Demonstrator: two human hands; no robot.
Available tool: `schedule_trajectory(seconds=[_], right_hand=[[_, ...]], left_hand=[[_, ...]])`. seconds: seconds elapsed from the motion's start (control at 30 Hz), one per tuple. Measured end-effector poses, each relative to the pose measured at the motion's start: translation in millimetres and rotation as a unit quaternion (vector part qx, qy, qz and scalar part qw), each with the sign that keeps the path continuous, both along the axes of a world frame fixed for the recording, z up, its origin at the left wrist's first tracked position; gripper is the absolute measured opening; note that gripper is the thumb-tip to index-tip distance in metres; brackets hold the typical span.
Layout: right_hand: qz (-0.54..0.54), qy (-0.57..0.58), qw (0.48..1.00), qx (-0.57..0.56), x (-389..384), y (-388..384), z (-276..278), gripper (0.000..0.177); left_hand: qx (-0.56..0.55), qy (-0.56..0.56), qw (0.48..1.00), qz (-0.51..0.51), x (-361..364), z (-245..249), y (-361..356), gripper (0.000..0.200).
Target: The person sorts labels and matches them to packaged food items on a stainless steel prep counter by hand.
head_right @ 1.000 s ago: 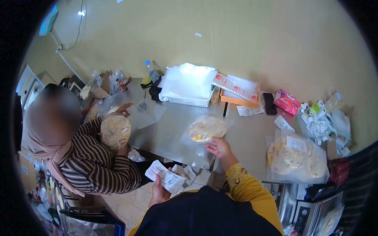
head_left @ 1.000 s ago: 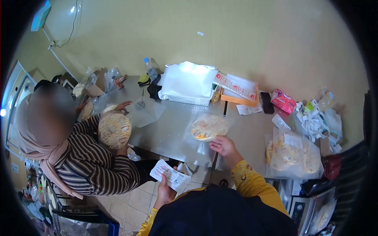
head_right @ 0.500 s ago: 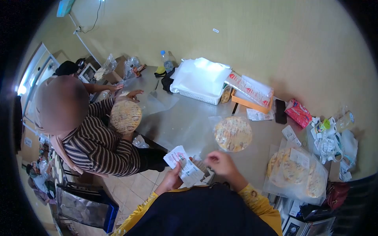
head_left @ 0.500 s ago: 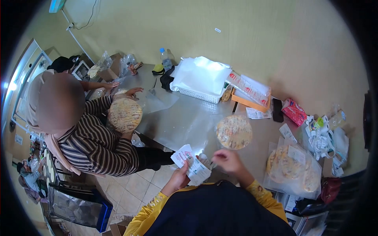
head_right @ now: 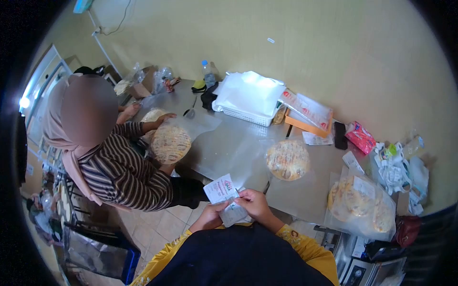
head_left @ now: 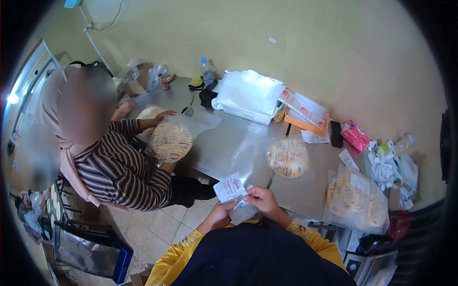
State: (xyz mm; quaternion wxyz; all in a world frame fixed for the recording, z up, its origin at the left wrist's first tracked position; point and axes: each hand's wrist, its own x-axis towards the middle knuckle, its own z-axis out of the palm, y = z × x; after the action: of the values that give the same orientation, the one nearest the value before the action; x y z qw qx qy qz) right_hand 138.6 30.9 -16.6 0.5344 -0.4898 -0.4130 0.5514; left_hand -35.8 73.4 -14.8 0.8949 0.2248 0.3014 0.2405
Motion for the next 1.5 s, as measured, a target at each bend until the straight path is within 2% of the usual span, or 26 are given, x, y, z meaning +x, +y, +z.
schedule_trajectory(seconds=[0.1, 0.17, 0.27, 0.4, 0.47, 0.53, 0.6, 0.8, 1.07, 1.17, 1.27, 1.37, 1.5], right_hand=[[-0.027, -0.071, 0.997, 0.007, -11.1, -0.6, -12.8, 0.014], [-0.028, -0.087, 0.995, -0.026, -21.6, 0.6, -15.8, 0.017], [-0.045, -0.113, 0.993, -0.008, -36.9, 1.3, -36.9, 0.018], [-0.054, -0.026, 0.988, -0.145, -29.4, -15.9, -19.4, 0.013], [-0.152, 0.135, 0.963, -0.175, -5.4, -31.5, -49.9, 0.013], [-0.297, 0.208, 0.920, -0.150, 27.8, -56.7, -62.1, 0.013], [-0.442, 0.261, 0.850, -0.120, 64.7, -89.8, -95.4, 0.013], [-0.572, 0.164, 0.779, -0.197, 103.8, -123.7, -146.5, 0.014], [-0.574, 0.126, 0.779, -0.219, 131.9, -61.0, -135.6, 0.014], [-0.526, 0.108, 0.810, -0.237, 139.5, -54.7, -131.3, 0.012], [-0.394, 0.156, 0.867, -0.260, 150.5, -53.5, -126.8, 0.013], [-0.450, 0.226, 0.848, -0.167, 165.6, -51.3, -144.9, 0.012], [-0.364, 0.302, 0.868, -0.151, 167.2, -33.3, -126.9, 0.012]], left_hand=[[-0.007, 0.006, 1.000, 0.014, -13.9, -7.0, 3.7, 0.043], [0.008, 0.010, 0.999, 0.029, -18.2, 16.9, 0.0, 0.045], [-0.008, -0.035, 0.999, -0.015, -40.5, -5.2, 7.3, 0.051], [-0.043, -0.040, 0.998, -0.015, -59.7, 3.6, 12.0, 0.047], [-0.007, -0.029, 1.000, -0.002, -73.8, -3.0, 18.3, 0.044], [0.012, -0.019, 1.000, 0.001, -83.3, 2.4, 23.4, 0.042], [0.030, -0.018, 0.999, -0.001, -93.1, 0.0, 27.2, 0.043], [0.044, 0.011, 0.999, -0.001, -103.0, 3.4, 28.4, 0.044], [0.040, 0.032, 0.998, -0.025, -102.3, -3.3, 32.0, 0.041], [0.035, 0.049, 0.998, 0.001, -98.4, -7.1, 29.2, 0.043], [0.036, 0.048, 0.998, 0.014, -90.9, -13.4, 28.3, 0.045], [0.020, 0.062, 0.997, 0.039, -66.4, -6.4, 21.4, 0.046], [0.006, 0.079, 0.996, 0.049, -28.5, 16.1, 15.5, 0.049]])
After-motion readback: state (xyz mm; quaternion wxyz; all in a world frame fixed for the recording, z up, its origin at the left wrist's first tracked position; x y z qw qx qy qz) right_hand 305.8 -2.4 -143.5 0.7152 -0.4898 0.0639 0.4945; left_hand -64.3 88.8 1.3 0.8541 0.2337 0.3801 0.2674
